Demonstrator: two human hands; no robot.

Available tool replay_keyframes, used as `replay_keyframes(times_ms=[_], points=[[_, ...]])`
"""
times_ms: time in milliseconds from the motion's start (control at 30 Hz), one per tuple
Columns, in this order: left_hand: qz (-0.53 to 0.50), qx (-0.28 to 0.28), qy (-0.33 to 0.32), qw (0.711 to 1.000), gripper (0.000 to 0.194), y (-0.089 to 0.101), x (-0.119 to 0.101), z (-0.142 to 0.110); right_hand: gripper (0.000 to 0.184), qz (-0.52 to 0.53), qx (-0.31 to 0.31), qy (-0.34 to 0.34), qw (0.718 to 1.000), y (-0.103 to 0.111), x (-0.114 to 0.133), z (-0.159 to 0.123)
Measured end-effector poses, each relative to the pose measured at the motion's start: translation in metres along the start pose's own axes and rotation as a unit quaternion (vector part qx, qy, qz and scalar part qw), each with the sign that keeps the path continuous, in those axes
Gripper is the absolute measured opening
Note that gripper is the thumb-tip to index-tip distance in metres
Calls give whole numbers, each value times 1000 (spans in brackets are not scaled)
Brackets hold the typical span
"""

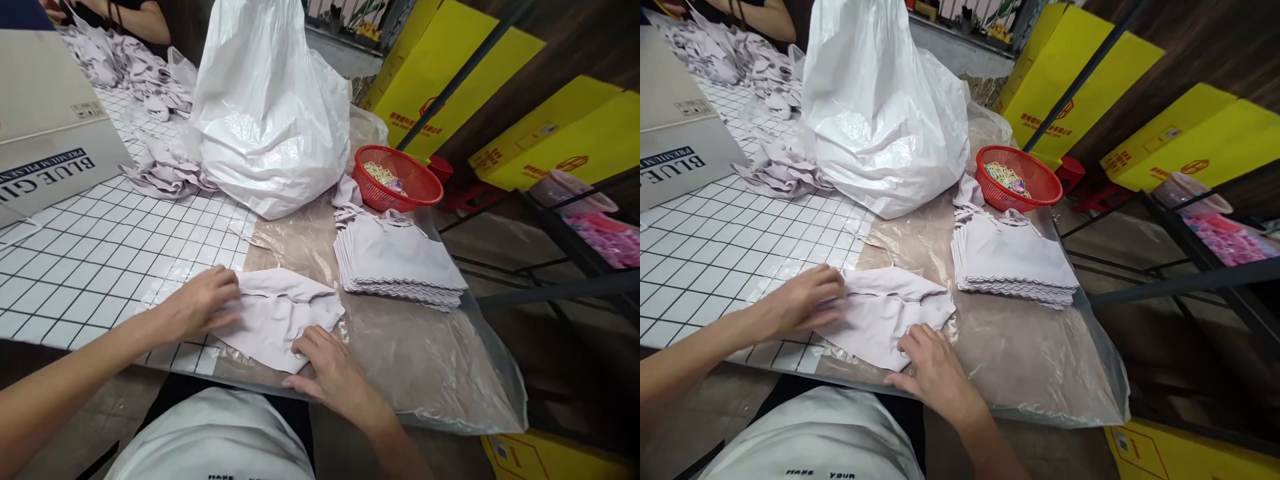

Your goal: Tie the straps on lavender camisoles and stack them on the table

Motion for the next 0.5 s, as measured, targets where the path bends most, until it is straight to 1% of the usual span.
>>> replay_keyframes(times_ms=[33,100,167,200,267,333,367,400,433,467,500], points=[[23,-10,16,1000,23,-1,4,7,27,11,-20,2,1000,1,-5,1],[69,-8,46,997,19,-4,11,21,18,18,-84,-14,996,7,-21,6],[100,5,71,992,13,-8,16,32,16,-32,-160,-73,984,13,-41,12],[109,10,80,991,10,-10,17,36,19,-68,-182,-110,975,15,-50,16],[115,10,98,988,13,-14,20,40,23,-125,-185,-175,959,13,-63,24],[90,-11,127,988,18,-13,23,39,19,-135,-172,-203,954,10,-71,31],[54,-26,148,987,17,-11,23,38,17,-122,-178,-201,955,8,-72,34],[-4,-37,174,984,16,-7,23,37,16,-98,-198,-193,956,8,-72,36],[-88,-44,203,974,15,-3,21,36,15,-56,-227,-182,955,9,-72,38],[-194,-42,231,952,15,3,18,35,12,8,-257,-171,951,11,-72,39],[-313,-37,253,915,16,9,14,34,11,96,-284,-162,940,14,-72,39]])
Point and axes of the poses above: each hand's wrist, its own z-axis towards the middle knuckle, its own y-axis out of the back of the hand, x = y × z, the point moved 1 cm from there along z, towards the middle knuckle, and after that the axes turned 10 degrees about y, right-handed, at the moved point
